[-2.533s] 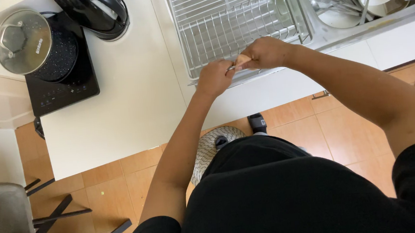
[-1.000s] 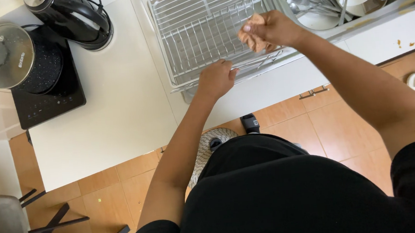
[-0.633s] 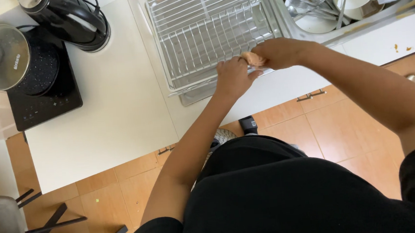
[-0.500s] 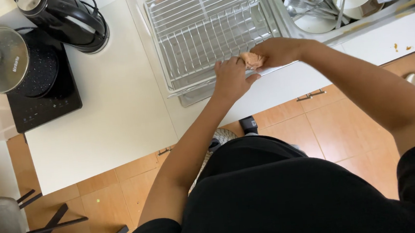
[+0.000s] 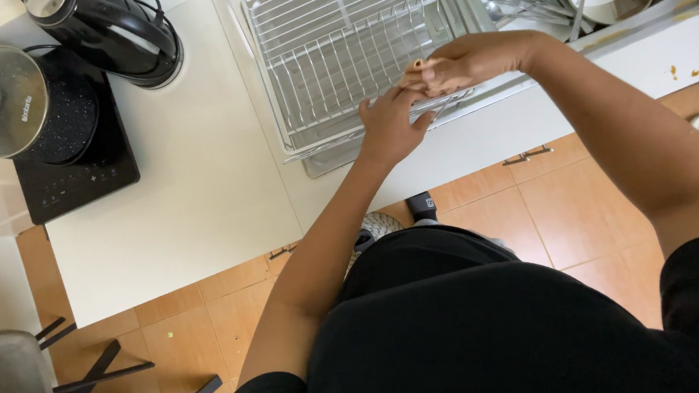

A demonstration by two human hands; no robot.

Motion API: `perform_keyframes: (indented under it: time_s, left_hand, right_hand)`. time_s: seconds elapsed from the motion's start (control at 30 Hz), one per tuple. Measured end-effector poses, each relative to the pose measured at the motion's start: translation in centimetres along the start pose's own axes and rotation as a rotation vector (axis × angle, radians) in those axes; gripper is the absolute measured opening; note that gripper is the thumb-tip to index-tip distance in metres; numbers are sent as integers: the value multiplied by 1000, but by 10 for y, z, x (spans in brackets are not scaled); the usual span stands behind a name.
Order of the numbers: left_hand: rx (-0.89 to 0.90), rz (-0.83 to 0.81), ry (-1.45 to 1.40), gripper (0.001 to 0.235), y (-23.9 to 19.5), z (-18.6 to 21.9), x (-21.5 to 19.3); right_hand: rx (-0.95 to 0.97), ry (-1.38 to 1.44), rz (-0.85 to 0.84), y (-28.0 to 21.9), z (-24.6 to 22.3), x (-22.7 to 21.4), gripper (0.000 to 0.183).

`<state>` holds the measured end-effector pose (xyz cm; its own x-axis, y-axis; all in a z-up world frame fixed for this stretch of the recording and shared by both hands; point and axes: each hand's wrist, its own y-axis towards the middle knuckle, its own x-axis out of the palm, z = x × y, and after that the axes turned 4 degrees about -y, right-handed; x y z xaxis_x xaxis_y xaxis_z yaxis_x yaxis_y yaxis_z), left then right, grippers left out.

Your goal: The person wipes a metal dish rack with a cloth. They clean the upper and lower tiers, the sides, and the base of the rack, moving the cloth over the wire surfaces and edges.

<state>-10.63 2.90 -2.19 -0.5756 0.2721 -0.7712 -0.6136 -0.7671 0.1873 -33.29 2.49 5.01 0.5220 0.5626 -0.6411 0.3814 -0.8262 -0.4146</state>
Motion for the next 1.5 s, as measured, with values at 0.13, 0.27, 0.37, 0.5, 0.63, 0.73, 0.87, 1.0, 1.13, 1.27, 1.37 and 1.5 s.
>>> perform_keyframes:
  time_s: [0.13, 0.27, 0.37, 0.5, 0.63, 0.73, 0.87, 1.0, 1.13, 1.27, 1.37, 1.5]
  left_hand:
    - [-38, 2, -28, 39, 1, 3, -5]
    - [1, 39, -93, 44, 0, 4, -4]
    - [-25, 9, -70, 53, 0, -2, -1]
    - [9, -23, -50, 58, 1, -17, 7]
    - [37, -30, -49, 73, 0, -9, -1]
    - [20, -52, 43, 85, 7, 10, -8]
    - [-93, -68, 117, 61, 0, 20, -8]
    - [-63, -48, 54, 32, 0, 4, 3]
    - [-86, -8, 13, 14, 4, 5, 6]
    - [-38, 41, -1, 9, -1, 5, 4]
    - [-72, -8, -13, 13, 3, 1, 5]
    - [-87, -29, 5, 13, 6, 15, -4]
  right_hand:
    - [56, 68, -43, 11, 18, 8, 49]
    - [0, -286, -110, 7, -13, 23, 25]
    - [41, -236, -70, 8, -27, 27, 23]
    - [-128, -348, 159, 11, -4, 47, 27]
    - [-389, 185, 422, 9, 27, 49, 15]
    - [-274, 522, 494, 8, 46, 28, 13]
    - [-133, 675, 598, -19, 22, 9, 19]
    - [-60, 513, 591, -18, 16, 27, 23]
    - [-305, -92, 653, -24, -1, 74, 21]
    - [-436, -547, 996, -42, 13, 98, 33]
    - [-449, -643, 1035, -58, 41, 90, 40]
    - [-355, -570, 1052, -45, 25, 113, 48]
